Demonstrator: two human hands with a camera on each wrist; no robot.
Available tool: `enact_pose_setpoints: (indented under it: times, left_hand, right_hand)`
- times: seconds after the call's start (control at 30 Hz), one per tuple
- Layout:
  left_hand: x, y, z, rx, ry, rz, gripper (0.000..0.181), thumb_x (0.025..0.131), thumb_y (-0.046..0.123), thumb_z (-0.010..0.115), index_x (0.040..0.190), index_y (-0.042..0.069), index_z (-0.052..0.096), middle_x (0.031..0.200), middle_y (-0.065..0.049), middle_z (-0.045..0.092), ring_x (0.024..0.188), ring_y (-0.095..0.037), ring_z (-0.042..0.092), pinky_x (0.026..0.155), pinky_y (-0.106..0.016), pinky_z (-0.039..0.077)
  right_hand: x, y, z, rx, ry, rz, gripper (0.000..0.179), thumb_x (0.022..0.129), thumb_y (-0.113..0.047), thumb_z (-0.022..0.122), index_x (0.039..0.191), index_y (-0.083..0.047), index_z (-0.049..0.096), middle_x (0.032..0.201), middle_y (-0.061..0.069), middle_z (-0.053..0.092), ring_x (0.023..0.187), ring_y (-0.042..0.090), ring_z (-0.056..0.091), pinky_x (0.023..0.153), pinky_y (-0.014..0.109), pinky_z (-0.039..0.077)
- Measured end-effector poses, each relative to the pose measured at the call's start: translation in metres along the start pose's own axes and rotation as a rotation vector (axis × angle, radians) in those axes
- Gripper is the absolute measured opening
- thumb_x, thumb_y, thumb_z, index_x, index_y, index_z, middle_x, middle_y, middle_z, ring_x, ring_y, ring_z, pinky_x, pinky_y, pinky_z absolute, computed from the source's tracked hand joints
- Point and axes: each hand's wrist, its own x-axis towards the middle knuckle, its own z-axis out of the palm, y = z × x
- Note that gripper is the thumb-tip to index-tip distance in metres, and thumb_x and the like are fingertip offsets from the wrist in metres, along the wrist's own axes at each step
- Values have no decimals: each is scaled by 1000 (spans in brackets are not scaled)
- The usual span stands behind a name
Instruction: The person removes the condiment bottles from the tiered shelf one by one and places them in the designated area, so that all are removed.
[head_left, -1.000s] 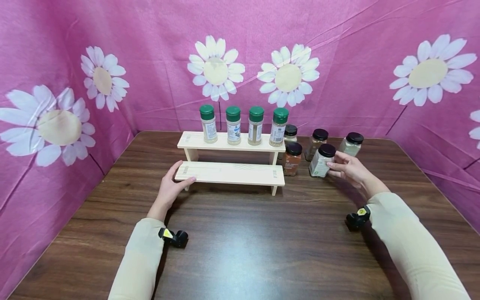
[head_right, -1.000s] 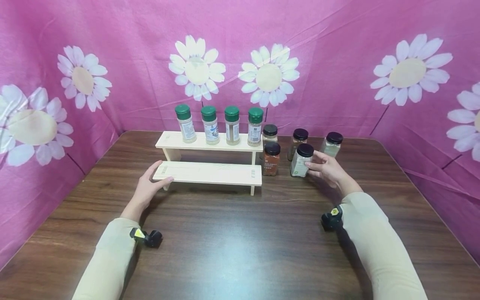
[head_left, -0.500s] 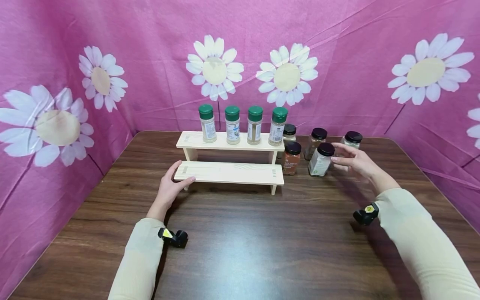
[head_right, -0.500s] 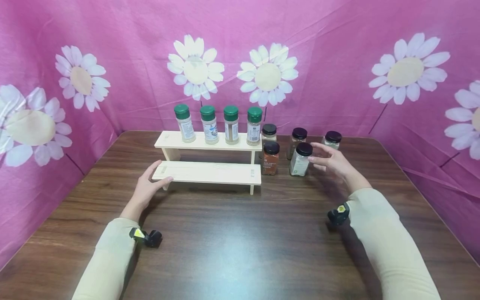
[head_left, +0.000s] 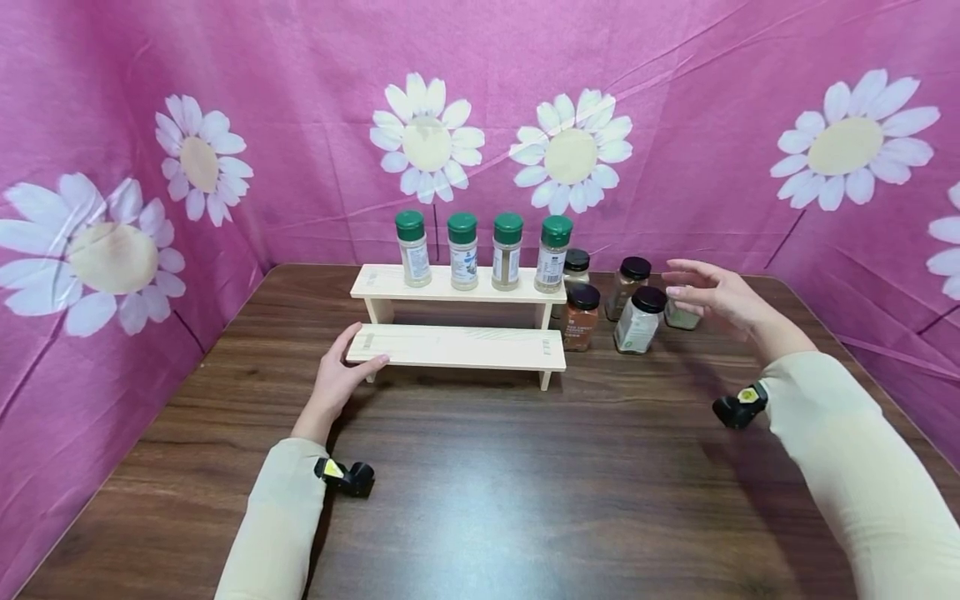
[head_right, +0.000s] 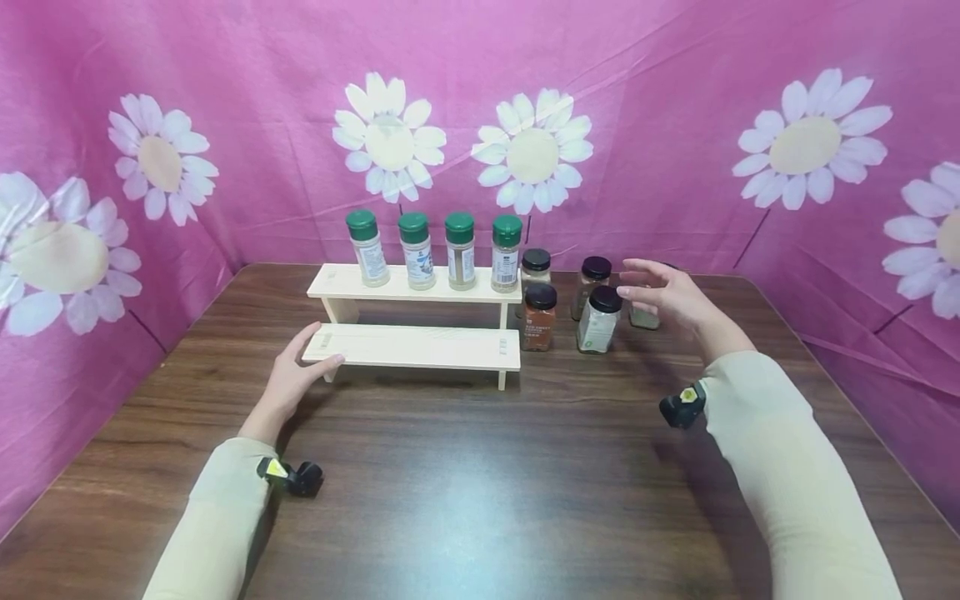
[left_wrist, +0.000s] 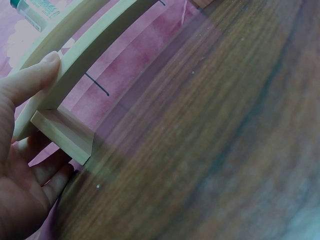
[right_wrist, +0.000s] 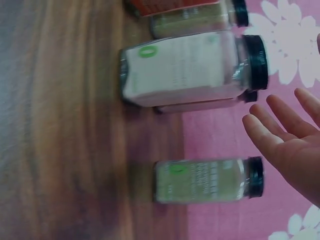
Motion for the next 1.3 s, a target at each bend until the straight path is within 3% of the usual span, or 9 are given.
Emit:
enact_pose_setpoints:
  times: [0.2, 0.37, 0.7, 0.9, 1.1, 1.3]
  left_hand:
    - [0, -1, 0, 3, -1, -5, 73, 71, 13, 71, 132, 4, 32, 129, -16, 36, 114, -22, 32, 96, -33, 21]
    - [1, 0, -1, 0, 3, 8, 73, 71, 12, 71, 131, 3, 32, 128, -16, 36, 114, -22, 32, 95, -34, 22]
    - [1, 0, -1, 1, -3, 0, 74, 71, 12, 71, 132, 3, 31, 129, -16, 35, 114, -22, 32, 96, -33, 21]
    - [1, -1, -1, 10, -5, -3, 74, 71, 14, 71, 132, 4, 31, 129, -16, 35, 114, -22, 31, 95, -34, 21]
    - [1, -1, -1, 9, -7, -4, 74, 71, 13, 71, 132, 4, 31, 129, -16, 35, 114, -22, 32, 96, -34, 22]
    - [1, 0, -1, 10, -5, -3, 73, 71, 13, 71, 132, 4, 31, 129, -16, 35, 114, -22, 32, 95, -34, 22]
  right_hand:
    - [9, -15, 6, -38, -7, -7, 36, 83, 2, 54, 112, -18, 51, 101, -3, 57, 91, 7, 54, 76, 22, 43]
    - [17, -22, 15, -57, 5, -18, 39, 82, 0, 56, 118, -11, 45, 102, -2, 56, 92, 9, 54, 78, 22, 42]
    - [30, -32, 49, -155, 24, 11, 55, 83, -10, 58, 131, -5, 32, 118, 4, 44, 104, 11, 45, 89, 28, 33]
    - [38, -31, 69, -58, 20, -24, 52, 81, -7, 60, 127, -4, 38, 113, 5, 47, 104, 16, 45, 84, 25, 37]
    - [47, -26, 85, 5, 21, -42, 47, 80, -4, 60, 124, -4, 42, 116, 13, 46, 102, 18, 47, 92, 33, 32]
    - [55, -22, 100, -5, 47, -46, 51, 80, -6, 60, 126, -1, 38, 117, 13, 46, 105, 19, 44, 93, 36, 30]
